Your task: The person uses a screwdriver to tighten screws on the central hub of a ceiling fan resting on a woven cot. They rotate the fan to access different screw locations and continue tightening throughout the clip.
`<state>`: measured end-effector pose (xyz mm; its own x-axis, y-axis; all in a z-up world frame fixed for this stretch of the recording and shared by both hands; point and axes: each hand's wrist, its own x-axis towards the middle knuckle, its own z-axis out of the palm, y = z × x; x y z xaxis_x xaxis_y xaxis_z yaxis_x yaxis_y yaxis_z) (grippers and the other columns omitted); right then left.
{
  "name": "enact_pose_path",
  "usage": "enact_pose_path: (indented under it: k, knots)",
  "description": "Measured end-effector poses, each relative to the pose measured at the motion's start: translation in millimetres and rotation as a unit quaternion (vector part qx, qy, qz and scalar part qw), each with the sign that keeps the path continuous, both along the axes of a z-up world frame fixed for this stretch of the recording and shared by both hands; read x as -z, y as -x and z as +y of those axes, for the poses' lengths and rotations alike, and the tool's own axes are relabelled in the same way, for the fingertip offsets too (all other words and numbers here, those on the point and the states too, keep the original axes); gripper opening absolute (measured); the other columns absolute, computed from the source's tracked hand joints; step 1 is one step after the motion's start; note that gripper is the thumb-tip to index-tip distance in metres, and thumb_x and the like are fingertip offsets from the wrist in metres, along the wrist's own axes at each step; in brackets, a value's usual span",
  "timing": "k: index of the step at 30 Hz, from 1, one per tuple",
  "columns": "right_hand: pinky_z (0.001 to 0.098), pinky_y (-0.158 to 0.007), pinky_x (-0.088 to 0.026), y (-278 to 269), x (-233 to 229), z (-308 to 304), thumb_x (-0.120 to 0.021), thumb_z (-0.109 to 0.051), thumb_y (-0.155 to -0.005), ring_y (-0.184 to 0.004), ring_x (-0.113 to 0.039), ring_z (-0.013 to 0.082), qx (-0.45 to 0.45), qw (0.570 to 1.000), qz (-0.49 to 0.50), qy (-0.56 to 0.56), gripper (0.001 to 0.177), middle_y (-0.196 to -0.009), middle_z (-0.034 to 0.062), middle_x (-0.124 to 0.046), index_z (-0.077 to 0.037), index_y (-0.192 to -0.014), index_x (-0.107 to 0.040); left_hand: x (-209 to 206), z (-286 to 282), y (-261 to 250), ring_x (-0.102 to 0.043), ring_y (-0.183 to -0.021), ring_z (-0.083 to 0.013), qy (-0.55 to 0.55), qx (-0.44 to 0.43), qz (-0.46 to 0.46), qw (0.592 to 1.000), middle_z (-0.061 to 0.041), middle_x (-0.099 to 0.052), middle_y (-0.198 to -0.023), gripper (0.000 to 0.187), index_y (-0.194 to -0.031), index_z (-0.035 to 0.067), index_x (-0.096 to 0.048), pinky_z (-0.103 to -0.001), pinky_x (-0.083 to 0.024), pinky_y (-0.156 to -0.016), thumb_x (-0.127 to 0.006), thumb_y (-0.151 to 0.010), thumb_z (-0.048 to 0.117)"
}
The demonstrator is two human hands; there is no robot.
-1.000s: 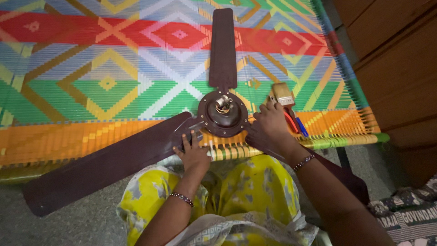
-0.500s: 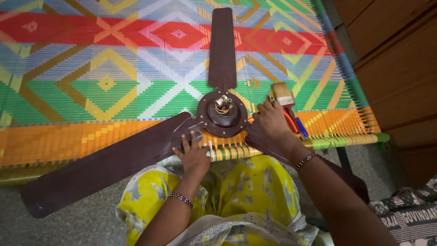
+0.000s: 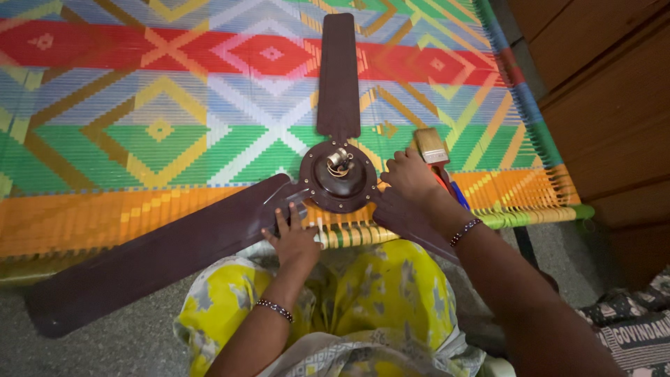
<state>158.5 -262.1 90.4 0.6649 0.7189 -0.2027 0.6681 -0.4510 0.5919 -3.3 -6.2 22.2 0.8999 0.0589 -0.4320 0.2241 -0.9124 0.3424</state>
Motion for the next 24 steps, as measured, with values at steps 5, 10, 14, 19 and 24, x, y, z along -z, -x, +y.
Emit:
enact_pose_path:
  k: [5,10,14,19,24]
  knots:
    - [0.0399,-0.085,-0.045,-5,-8,16,-0.062,-0.026,-0.092,-0.104,-0.062,0.0220,0.051,0.998,0.024,0.030,0.016,-0.096,-0.0021,-0.069,-0.029,-0.100,-0.075,4,-2,0,0.008,-0.158,-0.0412,-0.001,-0.007,-0.012,1.000,-0.011,0.000,-0.174,0.046,-0.132,0.033,-0.068,-0.078,0.001,-0.116,-0.075,-0.088,0.040]
    - [0.0402,-0.087,-0.045,1,-21,41,-0.070,-0.036,-0.087,-0.109,-0.063,0.0243,0.156,0.979,0.092,0.093,0.023,-0.104,0.0013,-0.072,-0.022,-0.105,-0.076,7,-2,0,0.009,-0.158,-0.0417,-0.005,-0.008,-0.010,1.000,-0.011,0.000,-0.173,0.046,-0.132,0.032,-0.068,-0.078,0.000,-0.115,-0.075,-0.088,0.040]
    - [0.0377,-0.079,-0.050,9,-24,58,-0.074,-0.032,-0.086,-0.102,-0.071,0.0224,0.225,0.969,0.081,0.058,0.021,-0.101,0.0006,-0.076,-0.020,-0.101,-0.080,7,-3,0,0.009,-0.157,-0.0417,0.003,-0.011,-0.013,1.000,-0.010,0.000,-0.173,0.046,-0.132,0.031,-0.068,-0.078,0.001,-0.115,-0.075,-0.087,0.041]
    - [0.0391,-0.072,-0.052,33,-60,86,-0.074,-0.039,-0.086,-0.096,-0.074,0.0240,0.262,0.959,0.107,0.019,0.028,-0.102,0.0047,-0.075,-0.018,-0.105,-0.078,7,-2,0,0.009,-0.158,-0.0417,0.006,-0.010,-0.002,1.000,-0.010,0.001,-0.174,0.042,-0.128,0.031,-0.071,-0.077,0.000,-0.117,-0.074,-0.088,0.042]
    - [0.0383,-0.079,-0.049,79,-119,102,-0.072,-0.047,-0.082,-0.101,-0.069,0.0259,0.259,0.955,0.127,0.063,0.040,-0.103,0.0088,-0.071,-0.016,-0.107,-0.075,5,-2,2,0.006,-0.158,-0.0402,0.020,-0.026,-0.041,0.999,-0.010,-0.002,-0.173,0.045,-0.128,0.032,-0.071,-0.076,-0.001,-0.118,-0.076,-0.084,0.041]
